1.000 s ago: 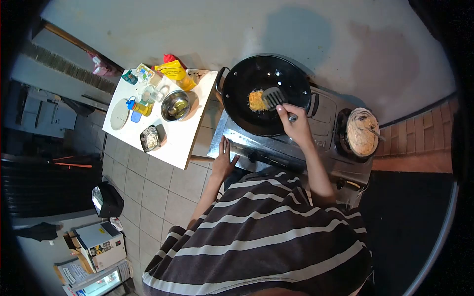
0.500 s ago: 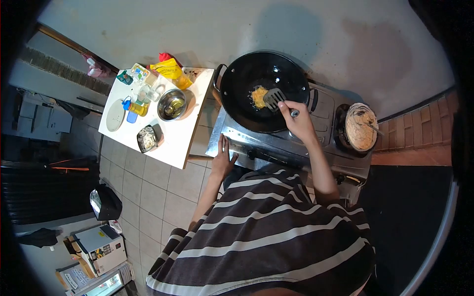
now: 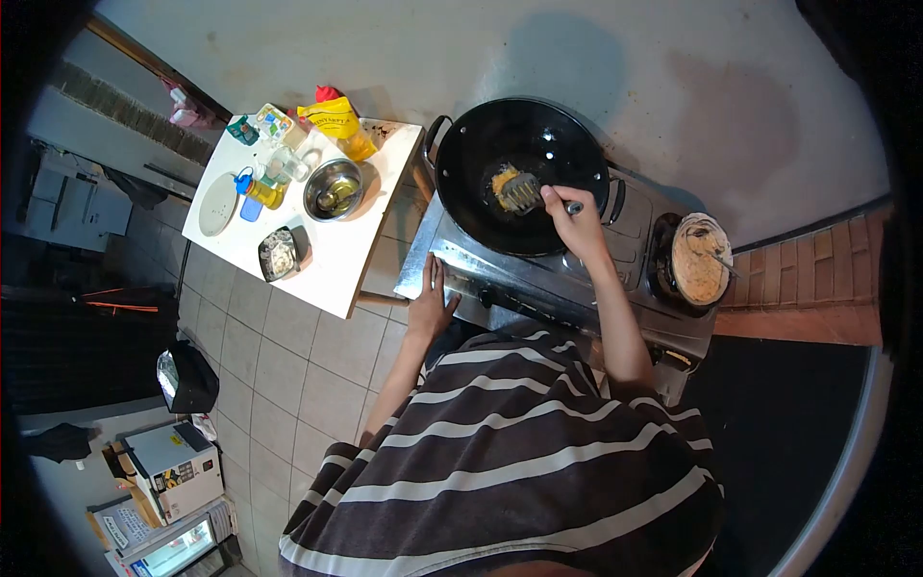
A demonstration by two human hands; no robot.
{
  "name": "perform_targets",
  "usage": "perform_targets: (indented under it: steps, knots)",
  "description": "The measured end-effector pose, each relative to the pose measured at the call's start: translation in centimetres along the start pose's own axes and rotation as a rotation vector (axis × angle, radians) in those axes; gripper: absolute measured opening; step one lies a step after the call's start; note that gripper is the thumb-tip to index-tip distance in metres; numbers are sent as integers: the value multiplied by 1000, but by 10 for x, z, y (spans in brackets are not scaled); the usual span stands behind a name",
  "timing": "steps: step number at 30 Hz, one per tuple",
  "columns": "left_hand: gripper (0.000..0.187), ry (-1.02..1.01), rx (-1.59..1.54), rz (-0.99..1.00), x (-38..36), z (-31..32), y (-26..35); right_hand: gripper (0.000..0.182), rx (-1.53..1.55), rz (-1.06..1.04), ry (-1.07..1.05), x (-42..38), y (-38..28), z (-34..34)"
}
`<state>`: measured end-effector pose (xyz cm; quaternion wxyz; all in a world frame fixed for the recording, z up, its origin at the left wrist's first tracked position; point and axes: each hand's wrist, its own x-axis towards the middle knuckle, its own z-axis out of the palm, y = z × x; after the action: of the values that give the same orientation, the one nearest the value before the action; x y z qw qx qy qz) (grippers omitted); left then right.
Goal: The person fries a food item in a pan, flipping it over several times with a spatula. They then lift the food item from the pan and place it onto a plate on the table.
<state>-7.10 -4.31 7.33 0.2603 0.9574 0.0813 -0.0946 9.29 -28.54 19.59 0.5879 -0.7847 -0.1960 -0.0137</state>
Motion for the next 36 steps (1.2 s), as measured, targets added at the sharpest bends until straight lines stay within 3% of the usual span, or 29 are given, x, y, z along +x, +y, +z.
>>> perform_targets:
  steps: [10, 13, 24, 32, 36]
  knots:
    - [83, -16, -21, -7, 0, -2, 2, 44, 63, 113, -31, 8, 14, -9]
    - [87, 78, 73, 49, 2, 9, -7, 44, 40, 112, -27, 7, 17, -10]
    - [85, 77, 71, 82, 1, 10, 1, 45, -91, 255, 65, -3, 56, -16]
    - [84, 57, 141, 68, 0, 2, 12, 44, 7, 325, 40, -11, 34, -21]
    - [85, 70, 166, 62, 1, 2, 15, 39, -109, 202, 94, -13, 50, -16]
